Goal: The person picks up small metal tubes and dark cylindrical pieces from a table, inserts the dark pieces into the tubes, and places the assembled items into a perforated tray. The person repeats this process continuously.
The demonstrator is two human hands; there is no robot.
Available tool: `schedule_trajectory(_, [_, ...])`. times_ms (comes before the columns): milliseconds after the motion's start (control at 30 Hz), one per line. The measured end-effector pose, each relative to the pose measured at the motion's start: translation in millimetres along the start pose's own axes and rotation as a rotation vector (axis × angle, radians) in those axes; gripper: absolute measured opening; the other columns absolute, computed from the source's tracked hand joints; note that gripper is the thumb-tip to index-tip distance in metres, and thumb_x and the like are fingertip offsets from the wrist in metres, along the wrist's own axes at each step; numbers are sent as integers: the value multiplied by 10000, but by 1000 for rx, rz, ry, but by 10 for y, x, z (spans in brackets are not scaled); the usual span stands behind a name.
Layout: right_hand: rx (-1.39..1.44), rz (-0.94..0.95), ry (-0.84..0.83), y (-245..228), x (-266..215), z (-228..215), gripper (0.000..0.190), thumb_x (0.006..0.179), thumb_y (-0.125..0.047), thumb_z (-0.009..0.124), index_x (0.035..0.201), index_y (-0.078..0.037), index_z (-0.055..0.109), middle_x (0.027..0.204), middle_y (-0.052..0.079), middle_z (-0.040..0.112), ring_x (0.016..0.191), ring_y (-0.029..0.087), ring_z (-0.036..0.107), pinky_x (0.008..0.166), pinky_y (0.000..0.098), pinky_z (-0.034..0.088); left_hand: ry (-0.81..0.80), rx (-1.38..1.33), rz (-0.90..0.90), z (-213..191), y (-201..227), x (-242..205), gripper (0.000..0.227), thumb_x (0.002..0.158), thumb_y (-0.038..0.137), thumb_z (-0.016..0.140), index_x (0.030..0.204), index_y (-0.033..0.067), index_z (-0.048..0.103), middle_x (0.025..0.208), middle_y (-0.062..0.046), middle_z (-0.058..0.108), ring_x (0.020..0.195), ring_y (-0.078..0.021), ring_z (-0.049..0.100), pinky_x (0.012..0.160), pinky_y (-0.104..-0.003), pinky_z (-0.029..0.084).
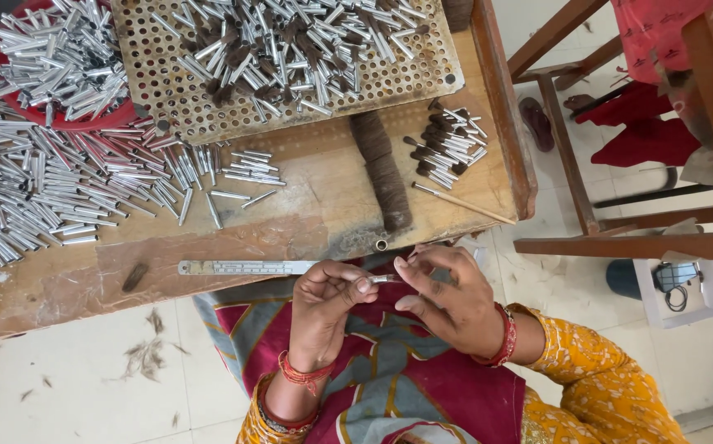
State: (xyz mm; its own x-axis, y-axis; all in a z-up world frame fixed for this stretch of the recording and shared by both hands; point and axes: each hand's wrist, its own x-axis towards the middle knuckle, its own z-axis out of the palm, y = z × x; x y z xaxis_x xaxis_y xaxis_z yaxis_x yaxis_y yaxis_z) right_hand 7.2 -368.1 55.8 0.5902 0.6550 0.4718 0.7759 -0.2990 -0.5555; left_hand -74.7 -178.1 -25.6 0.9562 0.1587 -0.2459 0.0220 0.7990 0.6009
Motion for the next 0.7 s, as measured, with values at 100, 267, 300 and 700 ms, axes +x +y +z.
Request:
schedule_trajectory(100, [-18,-11,-70,71,-126,91,519,822,-178,856,1307,-94,691,1223,113,568,1046,253,615,934,383,527,-21,-32,7,-9,-41,1,94,905,-75,737,966,-31,680,954,-149,737,859,-192,740,793,-333,630])
schedule_trajectory(267, [20,8,-64,76,-149,124,546,857,-155,834,1366,-75,652,1284,119,535,1084,254,591,941,377,530,2,-2,4,3,-54,-16,90,899,-67,740,957,-31,682,951,-149,744,845,-189,740,779,-329,631])
schedule_trajectory(300, [29,-14,-71,61,-127,126,537,855,-139,832,1360,-92,658,1306,111,544,1114,266,595,949,369,538,18,18,-8,7,-47,-19,87,894,-65,739,956,-35,685,952,-149,747,836,-187,738,774,-327,630])
schedule_trajectory(700, [119,-105,316,316,-158,146,264,874,22,774,1107,-68,688,1061,69,660,1008,242,686,970,431,600,178,888,670,142,321,-2,127,856,-53,793,961,-10,736,1038,-132,773,986,-200,751,876,-311,597])
